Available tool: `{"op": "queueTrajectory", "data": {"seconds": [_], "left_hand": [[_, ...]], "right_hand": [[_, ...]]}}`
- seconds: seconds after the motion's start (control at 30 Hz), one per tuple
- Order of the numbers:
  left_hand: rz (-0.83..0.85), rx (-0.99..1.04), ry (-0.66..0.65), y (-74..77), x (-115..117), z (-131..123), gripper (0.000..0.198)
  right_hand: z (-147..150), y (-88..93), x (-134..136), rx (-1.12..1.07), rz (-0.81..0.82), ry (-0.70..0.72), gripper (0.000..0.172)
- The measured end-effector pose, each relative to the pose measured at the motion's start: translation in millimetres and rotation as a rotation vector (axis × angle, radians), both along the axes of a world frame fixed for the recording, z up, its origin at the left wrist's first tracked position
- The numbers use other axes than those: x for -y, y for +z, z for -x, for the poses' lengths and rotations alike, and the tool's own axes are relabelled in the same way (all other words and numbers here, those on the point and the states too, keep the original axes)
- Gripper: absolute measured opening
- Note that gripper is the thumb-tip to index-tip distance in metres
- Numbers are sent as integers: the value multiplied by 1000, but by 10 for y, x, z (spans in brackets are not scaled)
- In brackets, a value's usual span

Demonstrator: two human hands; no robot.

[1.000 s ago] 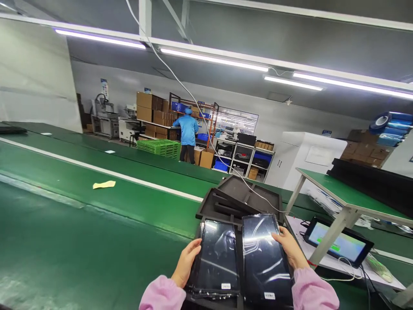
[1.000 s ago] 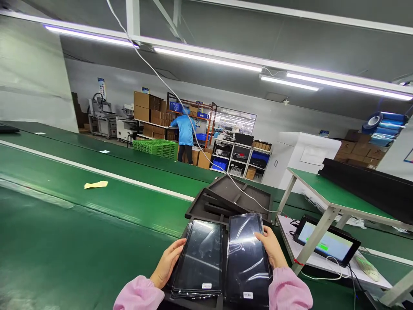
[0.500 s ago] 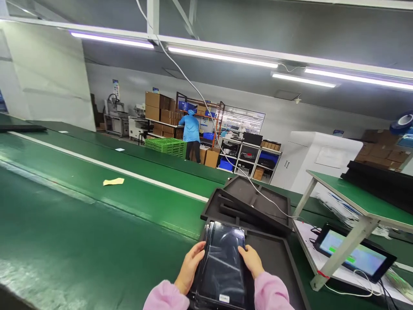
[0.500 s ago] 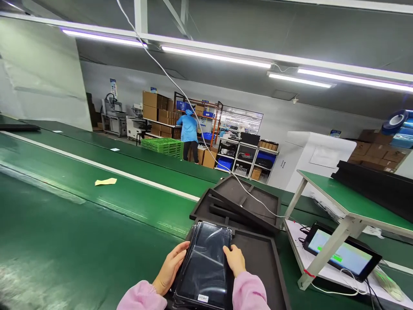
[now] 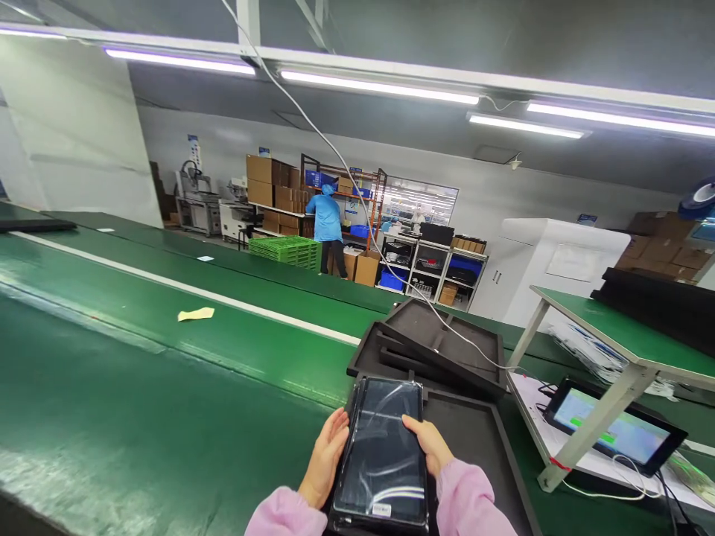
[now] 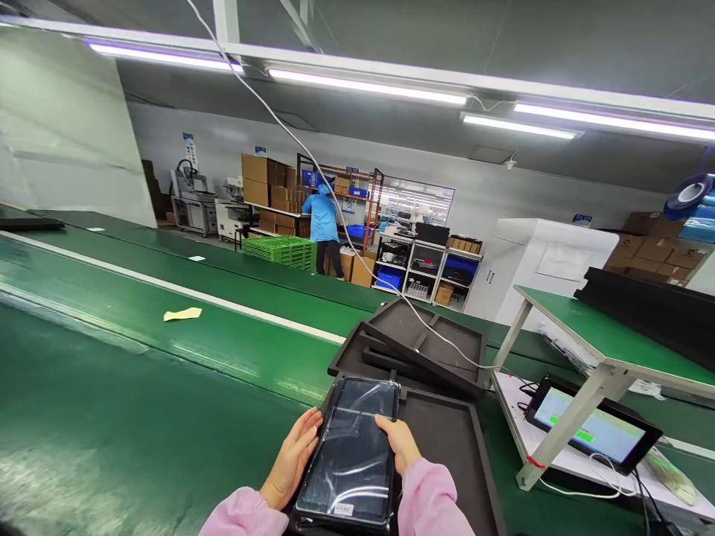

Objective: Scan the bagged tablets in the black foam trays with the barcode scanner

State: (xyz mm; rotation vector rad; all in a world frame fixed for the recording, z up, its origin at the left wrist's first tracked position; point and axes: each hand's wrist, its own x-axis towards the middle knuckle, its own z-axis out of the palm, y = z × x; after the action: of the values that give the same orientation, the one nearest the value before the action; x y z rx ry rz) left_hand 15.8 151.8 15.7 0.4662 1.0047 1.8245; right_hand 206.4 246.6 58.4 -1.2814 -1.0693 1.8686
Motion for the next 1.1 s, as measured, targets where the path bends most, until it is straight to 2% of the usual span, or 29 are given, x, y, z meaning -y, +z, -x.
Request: {"op": "queueTrajectory", "data": {"seconds": [0.07, 0.13, 0.2, 0.27, 0.37, 0.43, 0.5, 0.57, 0.73, 0.83, 0.9, 1.0, 1.03, 1.1], "left_hand": [[69, -145, 72, -6, -66, -43, 97], [200, -291, 92, 55, -150, -90, 111], [253, -419, 6, 206, -214, -141, 105], [226, -561, -48, 425, -228, -201, 87], [101, -734, 49, 736, -172, -302, 73], [11, -771, 131, 832, -126, -362, 75], [-73, -756, 189, 815, -100, -403, 78], [-99, -705, 198, 722, -94, -416, 79], [-42, -563, -111, 481, -125, -369, 62], [0, -437, -200, 429, -169, -409, 59], [4, -380, -151, 452, -190, -472, 59], [-37, -453, -67, 603, -114, -515, 57], [-40, -491, -80, 674, -39, -499, 57], [-58, -559, -196, 808, 184, -428, 64]], "right_hand": [[-44, 12, 111, -70, -45, -13, 49], [-125, 26, 249, -170, -121, -36, 54], [-219, 72, 398, -278, -220, -48, 54], [-306, 167, 526, -345, -323, -47, 52], [-413, 365, 606, -334, -507, -72, 57], [-475, 458, 571, -283, -621, -82, 61], [-530, 463, 495, -217, -666, -71, 63], [-574, 376, 411, -155, -620, -52, 67], [-622, 60, 259, -176, -543, 4, 76], [-574, -4, 233, -225, -544, -17, 80], [-511, 37, 256, -233, -555, -78, 72], [-428, 232, 409, -194, -593, -173, 59], [-417, 326, 505, -203, -605, -206, 58], [-430, 532, 774, -254, -611, -283, 60]]}}
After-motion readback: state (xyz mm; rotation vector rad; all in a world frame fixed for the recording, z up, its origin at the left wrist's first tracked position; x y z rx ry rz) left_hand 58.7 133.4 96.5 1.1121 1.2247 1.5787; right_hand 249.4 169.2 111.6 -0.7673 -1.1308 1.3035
